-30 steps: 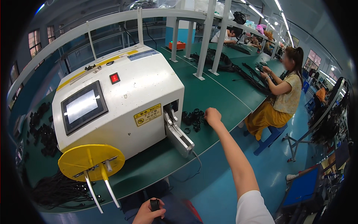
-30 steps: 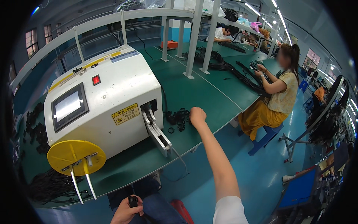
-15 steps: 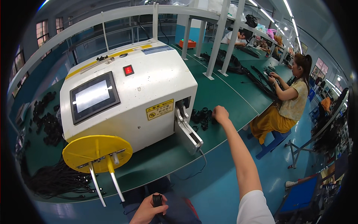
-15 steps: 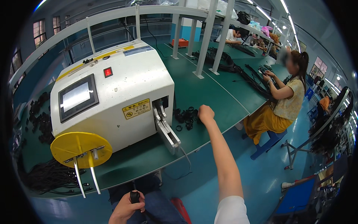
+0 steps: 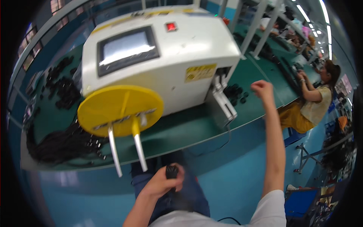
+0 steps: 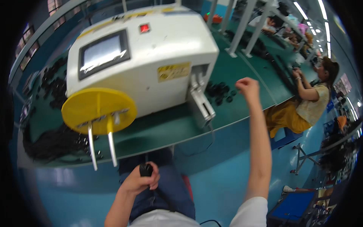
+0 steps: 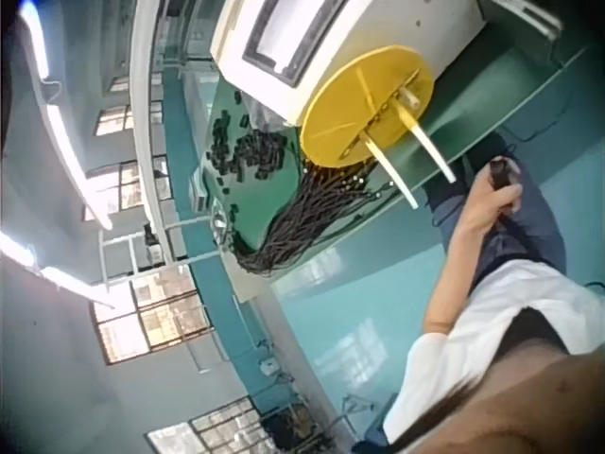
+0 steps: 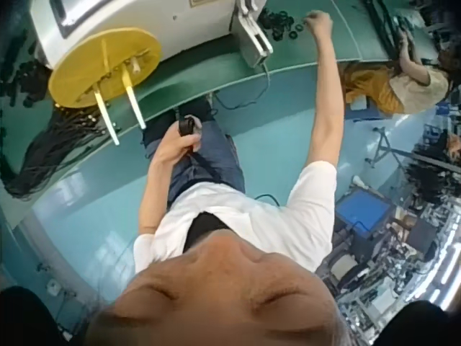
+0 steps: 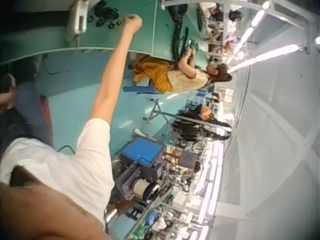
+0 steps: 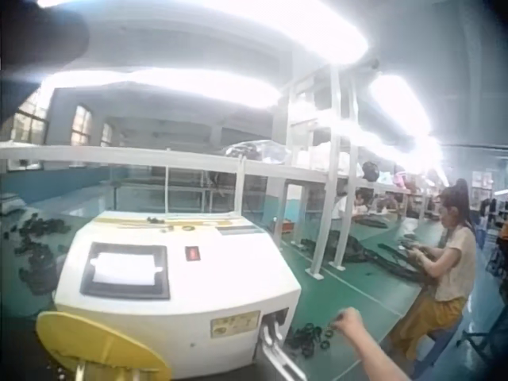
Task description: Winding black electrical cables onto a specialized machine.
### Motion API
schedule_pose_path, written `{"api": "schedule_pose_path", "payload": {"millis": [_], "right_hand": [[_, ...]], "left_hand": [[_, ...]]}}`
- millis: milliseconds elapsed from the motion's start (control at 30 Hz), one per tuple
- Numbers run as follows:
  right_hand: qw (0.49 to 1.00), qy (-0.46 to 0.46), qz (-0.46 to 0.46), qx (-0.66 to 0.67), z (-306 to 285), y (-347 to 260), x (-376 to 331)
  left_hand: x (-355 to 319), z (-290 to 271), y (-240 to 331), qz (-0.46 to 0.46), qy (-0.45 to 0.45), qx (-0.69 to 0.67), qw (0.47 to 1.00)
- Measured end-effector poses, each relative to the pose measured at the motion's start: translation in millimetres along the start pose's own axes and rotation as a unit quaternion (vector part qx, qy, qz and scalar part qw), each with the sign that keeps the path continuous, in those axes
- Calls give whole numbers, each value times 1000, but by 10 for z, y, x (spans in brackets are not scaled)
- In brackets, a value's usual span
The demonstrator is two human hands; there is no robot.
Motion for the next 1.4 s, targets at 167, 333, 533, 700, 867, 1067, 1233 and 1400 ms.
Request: {"api": "schedule_pose_path", "payload": {"millis": [167, 333, 533, 700, 867, 1067, 1233, 1400], "right_hand": [[972, -182, 10, 150, -336, -907, -1300], [883, -409, 20, 227, 396, -1346, -2358], [845, -464, 52, 262, 747, -1543, -2683], [793, -512, 90, 317, 856, -1622, -2736], [831, -486, 64, 262, 891, -1614, -2730], [848, -471, 50, 237, 862, -1674, -2702], [857, -459, 44, 229, 851, -1710, -2712], [845, -462, 53, 265, 910, -1702, -2732]], "left_hand": [[-45, 106, 67, -7, -36, -51, 998], [-191, 187, 75, 23, -50, 188, 981], [-429, 139, -7, 80, -22, 264, 961], [-530, 20, -54, 30, -61, 181, 981], [-568, -61, -83, 64, -98, 44, 992], [-576, -78, -33, 71, -71, 38, 994], [-590, -82, -39, 89, -46, 24, 995], [-588, -106, -35, 101, -49, 5, 994]]}}
Point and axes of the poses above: each hand's wrist, its own x-axis towards the middle knuckle, its own z-axis out of the palm, y = z × x, the point moved 1 cm from there along x, towards the middle knuckle, and after that the axes turned 10 degrees about -x, right-handed, at the moved point
